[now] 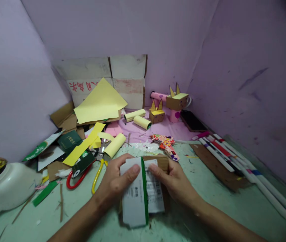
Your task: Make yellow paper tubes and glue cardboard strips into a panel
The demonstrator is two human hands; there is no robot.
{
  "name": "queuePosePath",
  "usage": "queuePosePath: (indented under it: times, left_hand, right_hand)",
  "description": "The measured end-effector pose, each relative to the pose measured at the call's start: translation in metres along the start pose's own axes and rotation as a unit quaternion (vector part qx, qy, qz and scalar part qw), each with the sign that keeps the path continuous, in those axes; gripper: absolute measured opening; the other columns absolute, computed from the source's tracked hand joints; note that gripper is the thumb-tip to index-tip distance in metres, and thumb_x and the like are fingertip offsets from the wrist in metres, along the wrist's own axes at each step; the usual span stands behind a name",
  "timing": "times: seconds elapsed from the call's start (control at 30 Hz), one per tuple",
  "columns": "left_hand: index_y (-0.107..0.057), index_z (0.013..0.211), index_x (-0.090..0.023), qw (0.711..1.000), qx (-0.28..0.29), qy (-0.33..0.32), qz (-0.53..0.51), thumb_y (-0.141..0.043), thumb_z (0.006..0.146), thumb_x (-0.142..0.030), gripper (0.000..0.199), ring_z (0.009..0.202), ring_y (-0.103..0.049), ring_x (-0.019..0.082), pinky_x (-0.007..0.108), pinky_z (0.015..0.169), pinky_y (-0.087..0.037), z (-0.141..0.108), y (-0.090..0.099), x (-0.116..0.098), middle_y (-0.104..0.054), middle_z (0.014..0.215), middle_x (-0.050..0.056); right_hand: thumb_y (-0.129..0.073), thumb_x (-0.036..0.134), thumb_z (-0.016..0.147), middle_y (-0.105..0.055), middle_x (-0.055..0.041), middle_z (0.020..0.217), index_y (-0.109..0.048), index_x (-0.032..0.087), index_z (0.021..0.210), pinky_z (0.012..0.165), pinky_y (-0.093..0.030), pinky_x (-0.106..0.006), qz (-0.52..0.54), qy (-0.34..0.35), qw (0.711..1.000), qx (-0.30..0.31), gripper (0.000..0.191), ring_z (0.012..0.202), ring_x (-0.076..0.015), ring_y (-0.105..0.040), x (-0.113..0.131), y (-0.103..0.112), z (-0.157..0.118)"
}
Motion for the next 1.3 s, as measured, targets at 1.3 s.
queuePosePath:
  times: [1.3]
  left_hand:
    - [-0.065, 0.092, -0.008, 0.977, -0.059, 0.103, -0.178, -0.076, 0.059, -0.038, 0.045, 0.073, -0.064, 0.024, 0.032, 0.063, -0.05, 0.004, -0.011, 0.04, -0.07, 0.077, 0.01]
  right_hand:
    - [-0.075, 0.04, 0.063, -0.072, -0.0084, 0.083, -0.062, 0.014, 0.091, 0.075, -0.05, -0.039, 0.102, -0.117, 0.988, 0.002, 0.04, 0.077, -0.0243, -0.067, -0.028, -0.002, 0.001]
Point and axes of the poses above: each hand's wrist, its own z-axis towards the middle knuckle, its own y-axis out of the back of the hand, x = y × z, the point moved 4 cm from there along z, towards the middle knuckle
